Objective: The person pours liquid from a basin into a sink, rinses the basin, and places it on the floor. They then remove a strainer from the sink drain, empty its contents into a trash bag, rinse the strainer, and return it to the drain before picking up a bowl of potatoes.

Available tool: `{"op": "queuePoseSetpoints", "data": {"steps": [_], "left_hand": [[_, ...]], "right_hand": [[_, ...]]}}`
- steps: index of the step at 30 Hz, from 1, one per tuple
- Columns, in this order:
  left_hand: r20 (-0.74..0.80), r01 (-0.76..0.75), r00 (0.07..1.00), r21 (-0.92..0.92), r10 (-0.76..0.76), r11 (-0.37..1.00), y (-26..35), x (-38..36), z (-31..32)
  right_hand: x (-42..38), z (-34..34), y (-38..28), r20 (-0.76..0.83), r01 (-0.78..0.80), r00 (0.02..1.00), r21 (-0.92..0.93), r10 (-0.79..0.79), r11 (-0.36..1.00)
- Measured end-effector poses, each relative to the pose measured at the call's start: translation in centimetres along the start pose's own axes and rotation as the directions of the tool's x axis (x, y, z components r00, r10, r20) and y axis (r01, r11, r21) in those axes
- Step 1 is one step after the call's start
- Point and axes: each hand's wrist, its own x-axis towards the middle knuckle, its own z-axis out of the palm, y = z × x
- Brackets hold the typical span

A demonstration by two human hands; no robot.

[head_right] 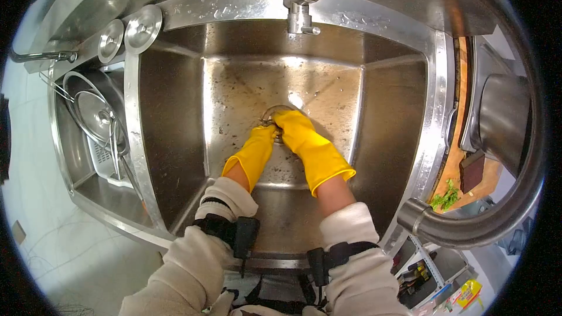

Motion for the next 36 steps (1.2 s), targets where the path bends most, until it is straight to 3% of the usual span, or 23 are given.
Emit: {"op": "queuePoseSetpoints", "data": {"steps": [6,7,8,9,10,12,13,17,19,20,22,24,26,27,29,30,31,32,33,34,36], "left_hand": [[-0.058,0.045,0.997,-0.065,-0.049,0.997,0.2,-1.1,1.0],[-0.075,0.044,0.996,-0.047,-0.048,0.998,0.5,-1.6,0.9],[-0.078,0.043,0.996,-0.053,-0.047,0.998,0.9,-2.0,0.7],[-0.055,0.021,0.998,-0.047,-0.024,0.999,0.8,-1.9,0.6],[-0.031,-0.001,1.0,-0.038,0.0,0.999,0.7,-1.8,0.4],[-0.017,0.027,0.999,-0.077,-0.028,0.997,0.5,-1.4,0.0],[-0.002,0.054,0.998,-0.117,-0.055,0.992,0.6,-1.4,-0.2],[0.107,0.061,0.993,-0.139,-0.046,0.988,2.2,-3.0,-0.9],[-0.029,0.17,0.983,-0.231,-0.182,0.958,4.6,-6.5,0.0],[-0.032,0.163,0.984,-0.233,-0.175,0.959,5.1,-7.2,0.1],[-0.037,0.204,0.977,-0.139,-0.211,0.969,5.3,-7.4,0.0],[0.018,0.2,0.98,-0.172,-0.2,0.965,3.4,-5.2,-1.4],[0.07,0.197,0.98,-0.209,-0.186,0.958,3.6,-5.8,-1.5],[0.015,0.222,0.974,-0.208,-0.224,0.953,5.5,-8.8,-0.5],[-0.048,0.239,0.966,-0.218,-0.254,0.946,6.1,-10.4,-0.1],[-0.014,0.135,0.99,-0.101,-0.137,0.986,4.5,-9.6,-0.8],[0.034,0.021,0.999,0.015,-0.021,1.0,3.7,-9.5,-1.1],[0.03,0.016,0.999,0.004,-0.016,1.0,2.9,-9.4,-1.2],[0.024,0.062,0.998,0.011,-0.062,0.998,2.7,-10.0,-1.1],[0.018,0.106,0.994,0.018,-0.106,0.994,2.6,-10.6,-1.2],[0.022,0.082,0.996,0.031,-0.083,0.996,2.8,-13.0,-1.5]], "right_hand": [[-1.8,-1.5,0.4,0.244,-0.224,0.944,-0.031,0.224,0.974],[-1.9,-0.9,0.6,0.139,-0.457,0.874,0.561,0.465,0.69],[-2.3,-0.4,0.9,0.206,-0.365,0.711,0.925,0.672,0.102],[-3.0,-0.7,0.8,0.07,-0.392,0.781,0.828,0.62,0.4],[-3.5,-0.9,0.8,0.07,-0.391,0.782,0.828,0.619,0.4],[-4.2,-1.6,0.6,0.007,-0.33,0.674,0.897,0.739,0.293],[-5.0,-1.4,1.7,-0.02,-0.428,0.73,0.766,0.683,0.48],[-6.7,-1.0,1.5,-0.017,-0.491,0.688,0.726,0.726,0.482],[-6.4,-1.7,-0.9,-0.054,-0.51,0.717,0.638,0.695,0.576],[-6.3,-2.0,-2.2,-0.055,-0.505,0.722,0.64,0.69,0.579],[-5.9,-2.8,-4.5,-0.155,-0.408,0.822,0.512,0.549,0.756],[-5.9,-1.9,-3.7,-0.097,-0.423,0.839,0.501,0.535,0.755],[-5.9,-0.2,-1.8,0.096,-0.581,0.665,0.689,0.741,0.433],[-6.0,0.0,-1.8,0.1,-0.58,0.669,0.689,0.737,0.434],[-5.6,0.1,-2.1,0.198,-0.487,0.627,0.855,0.753,0.18],[-5.7,-0.1,-2.0,0.201,-0.487,0.635,0.854,0.746,0.184],[-6.1,-0.4,-1.5,0.383,-0.389,0.595,0.907,0.707,-0.164],[-6.7,-0.9,-0.9,0.547,-0.263,0.576,0.828,0.607,-0.496],[-7.2,-1.5,-0.9,0.602,-0.329,0.517,0.796,0.609,-0.508],[-7.7,-1.6,-1.2,0.601,-0.334,0.522,0.797,0.606,-0.503],[-8.7,-2.0,-2.3,0.701,-0.396,0.397,0.713,0.592,-0.579]]}}
